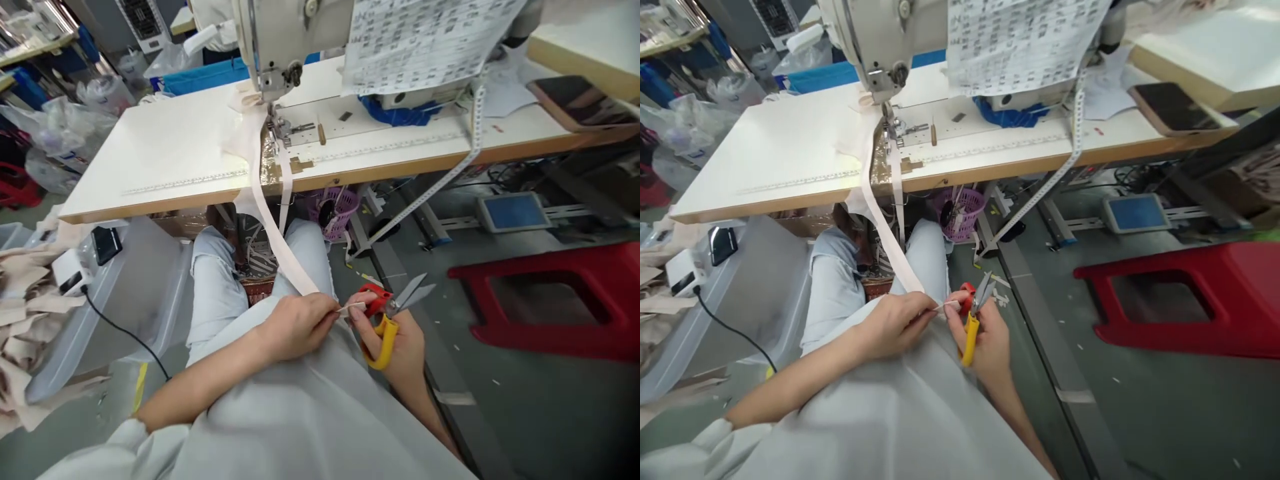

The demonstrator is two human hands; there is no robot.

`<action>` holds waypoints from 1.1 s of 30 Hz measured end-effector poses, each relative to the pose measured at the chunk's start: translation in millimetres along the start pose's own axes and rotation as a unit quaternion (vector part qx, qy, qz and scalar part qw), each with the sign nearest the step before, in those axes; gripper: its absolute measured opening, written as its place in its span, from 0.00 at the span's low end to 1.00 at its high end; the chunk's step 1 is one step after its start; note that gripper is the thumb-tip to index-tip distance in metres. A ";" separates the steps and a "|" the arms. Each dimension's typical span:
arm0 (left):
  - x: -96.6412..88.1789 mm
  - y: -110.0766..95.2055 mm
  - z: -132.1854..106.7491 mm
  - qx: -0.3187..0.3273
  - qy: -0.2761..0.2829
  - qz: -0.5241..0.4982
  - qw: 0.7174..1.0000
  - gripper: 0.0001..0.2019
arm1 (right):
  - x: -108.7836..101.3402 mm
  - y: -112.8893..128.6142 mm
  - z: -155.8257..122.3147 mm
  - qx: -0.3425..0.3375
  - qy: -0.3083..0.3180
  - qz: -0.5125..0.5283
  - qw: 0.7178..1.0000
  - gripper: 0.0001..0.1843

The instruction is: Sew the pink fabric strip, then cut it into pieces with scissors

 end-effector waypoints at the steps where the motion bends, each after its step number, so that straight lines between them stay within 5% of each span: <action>1: 3.6 -3.8 3.7 0.003 0.008 -0.003 1.000 0.10 | -3.5 -5.1 -2.5 0.009 0.000 0.010 1.000 0.08; 8: 22.9 -12.2 19.5 -0.028 0.043 -0.032 0.998 0.11 | -18.0 -39.1 -11.4 0.063 0.004 0.044 0.997 0.12; 14: 19.3 -0.4 21.4 -0.073 0.005 -0.072 0.995 0.11 | -17.3 -41.4 -1.0 0.054 0.027 0.046 0.997 0.10; 23: -3.9 27.1 -1.1 -0.144 -0.064 -0.234 0.959 0.09 | 23.7 -25.7 20.2 0.036 0.098 0.060 0.993 0.10; 33: -23.7 66.7 -18.4 -0.150 -0.113 -0.250 0.950 0.13 | 65.4 -4.2 43.1 0.019 0.146 0.022 0.989 0.11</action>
Point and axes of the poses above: each hand's wrist, its own z-axis towards the middle knuckle, its own x-axis out of the palm, y = z × x, the point moved 4 cm from there along z, towards the middle knuckle, and after that the axes turned 2 degrees about x, right-handed, at the moved point
